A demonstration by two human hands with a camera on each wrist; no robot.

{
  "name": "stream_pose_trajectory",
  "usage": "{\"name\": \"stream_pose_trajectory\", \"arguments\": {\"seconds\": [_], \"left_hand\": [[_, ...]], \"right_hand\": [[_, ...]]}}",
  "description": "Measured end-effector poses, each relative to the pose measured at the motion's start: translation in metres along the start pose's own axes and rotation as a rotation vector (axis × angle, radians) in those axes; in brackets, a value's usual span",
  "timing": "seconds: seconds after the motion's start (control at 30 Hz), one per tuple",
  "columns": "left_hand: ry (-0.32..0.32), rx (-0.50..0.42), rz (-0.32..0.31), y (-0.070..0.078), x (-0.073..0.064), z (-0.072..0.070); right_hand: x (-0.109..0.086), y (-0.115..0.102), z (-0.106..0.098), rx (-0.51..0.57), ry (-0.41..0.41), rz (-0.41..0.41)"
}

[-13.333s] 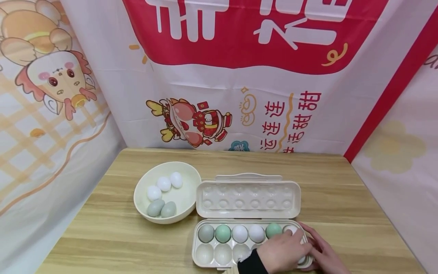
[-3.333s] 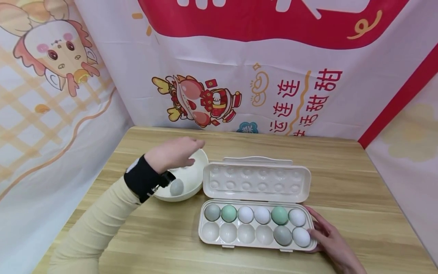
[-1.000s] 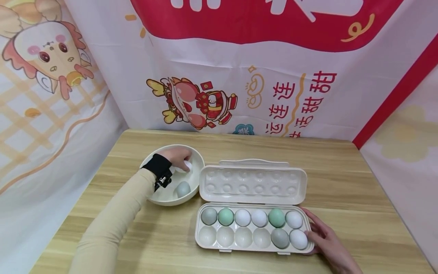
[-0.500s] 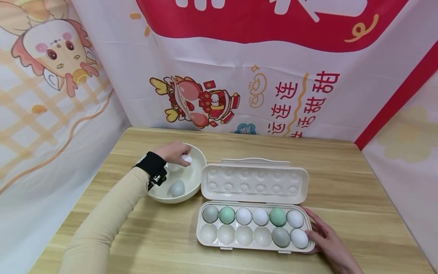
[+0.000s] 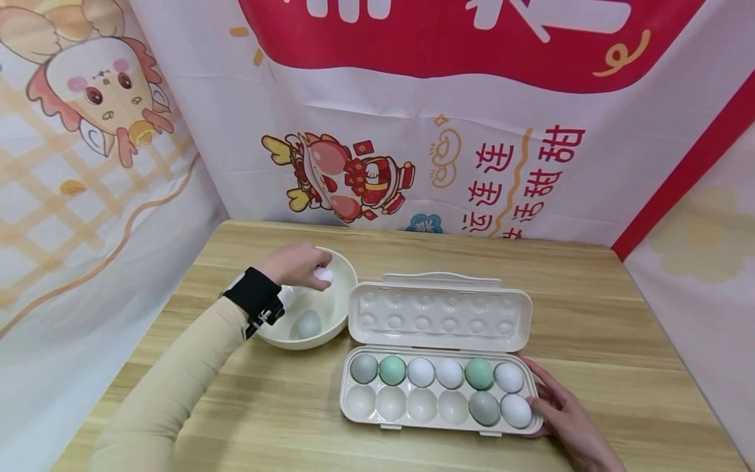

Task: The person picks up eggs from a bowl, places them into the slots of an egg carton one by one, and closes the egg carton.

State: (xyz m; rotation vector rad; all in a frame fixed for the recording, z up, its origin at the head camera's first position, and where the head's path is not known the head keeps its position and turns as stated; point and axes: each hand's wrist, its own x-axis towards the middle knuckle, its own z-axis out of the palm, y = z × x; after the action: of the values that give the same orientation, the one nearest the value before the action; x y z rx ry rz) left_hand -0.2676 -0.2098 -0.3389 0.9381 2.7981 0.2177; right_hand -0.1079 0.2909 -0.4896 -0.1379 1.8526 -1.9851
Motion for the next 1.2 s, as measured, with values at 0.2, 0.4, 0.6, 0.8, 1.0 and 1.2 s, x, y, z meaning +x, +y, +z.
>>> {"name": "stream_pose_trajectory", "arguments": {"seconds": [0.2,0.4,0.6,0.8,1.0,1.2], "left_hand": [[0.044,0.016,0.015,0.010,-0.010,-0.004],[0.072,0.089,0.031,0.023,-0.023,-0.004],[0.126,0.113,0.050,0.033,-0.035,0.001],[0.199,0.125,0.097,0.047,-0.042,0.007],[0.248,0.140,0.128,0.068,-0.046,0.014],[0.278,0.156,0.176,0.088,-0.047,0.021]], "right_hand": [[0.000,-0.001,0.001,-0.013,0.003,0.033],[-0.001,-0.001,0.000,-0.019,0.003,0.047],[-0.001,-0.001,0.001,-0.027,0.005,0.048],[0.000,-0.001,0.002,-0.044,0.042,0.066],[0.001,-0.002,0.003,-0.048,0.060,0.074],[0.000,-0.001,0.002,-0.044,0.053,0.064]]}}
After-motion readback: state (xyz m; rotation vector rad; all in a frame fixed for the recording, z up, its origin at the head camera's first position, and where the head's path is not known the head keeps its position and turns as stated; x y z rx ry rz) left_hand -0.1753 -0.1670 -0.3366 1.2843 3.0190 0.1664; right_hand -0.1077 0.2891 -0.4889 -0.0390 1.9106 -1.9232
